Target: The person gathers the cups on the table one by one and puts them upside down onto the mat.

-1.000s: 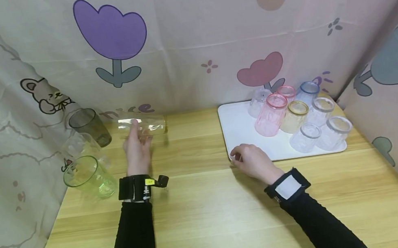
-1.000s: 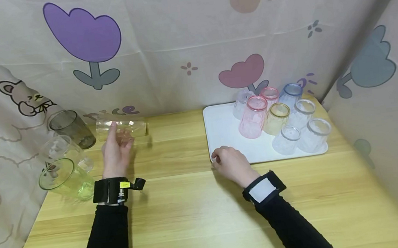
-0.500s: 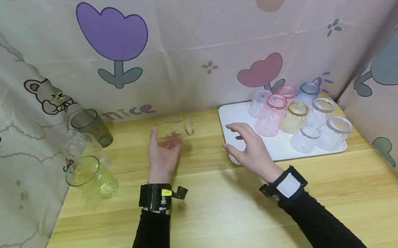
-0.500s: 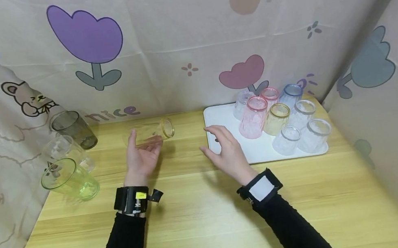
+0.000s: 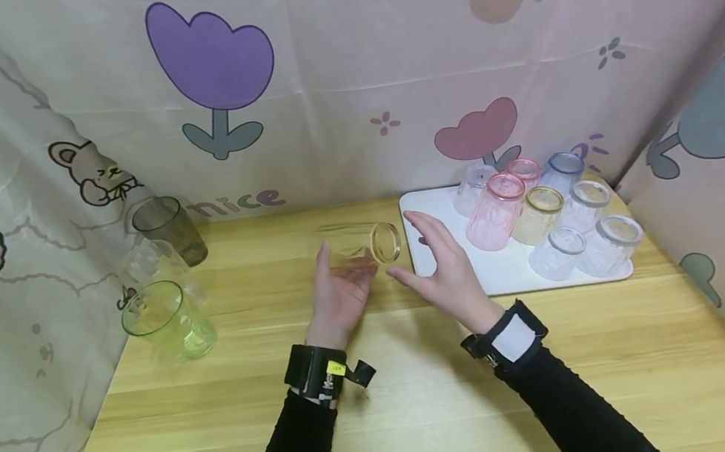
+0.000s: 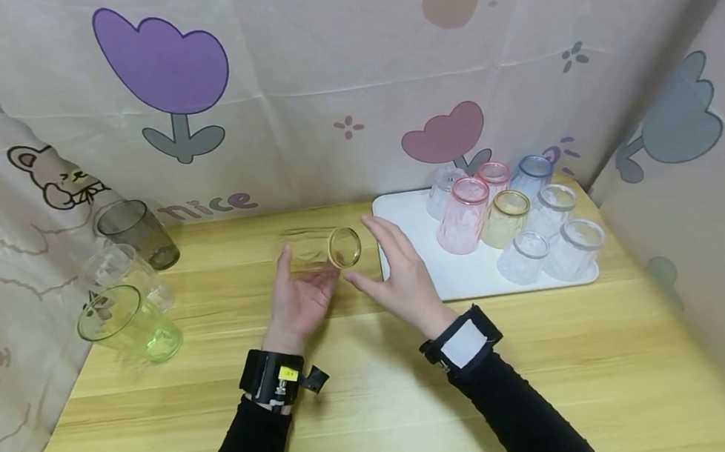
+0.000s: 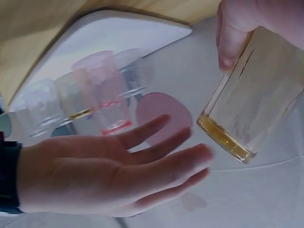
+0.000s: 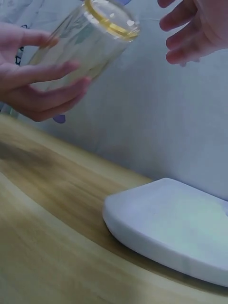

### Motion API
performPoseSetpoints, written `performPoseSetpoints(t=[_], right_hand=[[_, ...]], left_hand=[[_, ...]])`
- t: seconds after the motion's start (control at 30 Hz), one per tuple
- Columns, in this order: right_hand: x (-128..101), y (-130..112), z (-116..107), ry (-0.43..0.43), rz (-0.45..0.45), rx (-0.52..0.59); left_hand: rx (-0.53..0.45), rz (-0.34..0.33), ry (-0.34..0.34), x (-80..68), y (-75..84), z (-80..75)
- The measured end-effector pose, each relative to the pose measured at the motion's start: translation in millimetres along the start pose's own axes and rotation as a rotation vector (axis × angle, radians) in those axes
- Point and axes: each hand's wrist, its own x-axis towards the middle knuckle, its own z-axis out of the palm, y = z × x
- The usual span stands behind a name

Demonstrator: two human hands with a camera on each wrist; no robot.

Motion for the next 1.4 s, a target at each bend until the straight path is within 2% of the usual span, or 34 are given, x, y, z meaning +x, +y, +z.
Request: performPoseSetpoints(t=[0.3,0.57,0.77,1.07,1.27,1.33,1.4], right_hand=[[-4.2,-2.3,6.1,-0.034,-0.065,0.009],[-4.1,-4.6,3.6,0.001,-0.077,0.016],[-3.7,-5.2,-4.6,0.039,-0.079,0.013],[3.5,-7.2,-26.3,0.118,-0.041,0.006],[8.8,-8.0,-46.3,0.158,-0.041,-0.03],[10.4,-8.5,-54.3,0.173,-0.04,-0.045],[11.6,-8.9,-62.3,0.197,-0.039,-0.046]], left_hand=[[0.174,-0.049,-0.082,0.5,-19.0,4.0],[0.188,-0.1,-0.132,0.7,-24.7,7.6],[0.215,-0.094,-0.176,1.2,-26.7,11.0],[0.33,-0.066,-0.275,1.2,-35.2,15.5],[0.481,-0.028,-0.342,3.2,-42.6,21.6],[0.582,0.008,-0.358,3.6,-46.1,23.0],[0.742,0.056,-0.366,4.1,-49.5,23.6]])
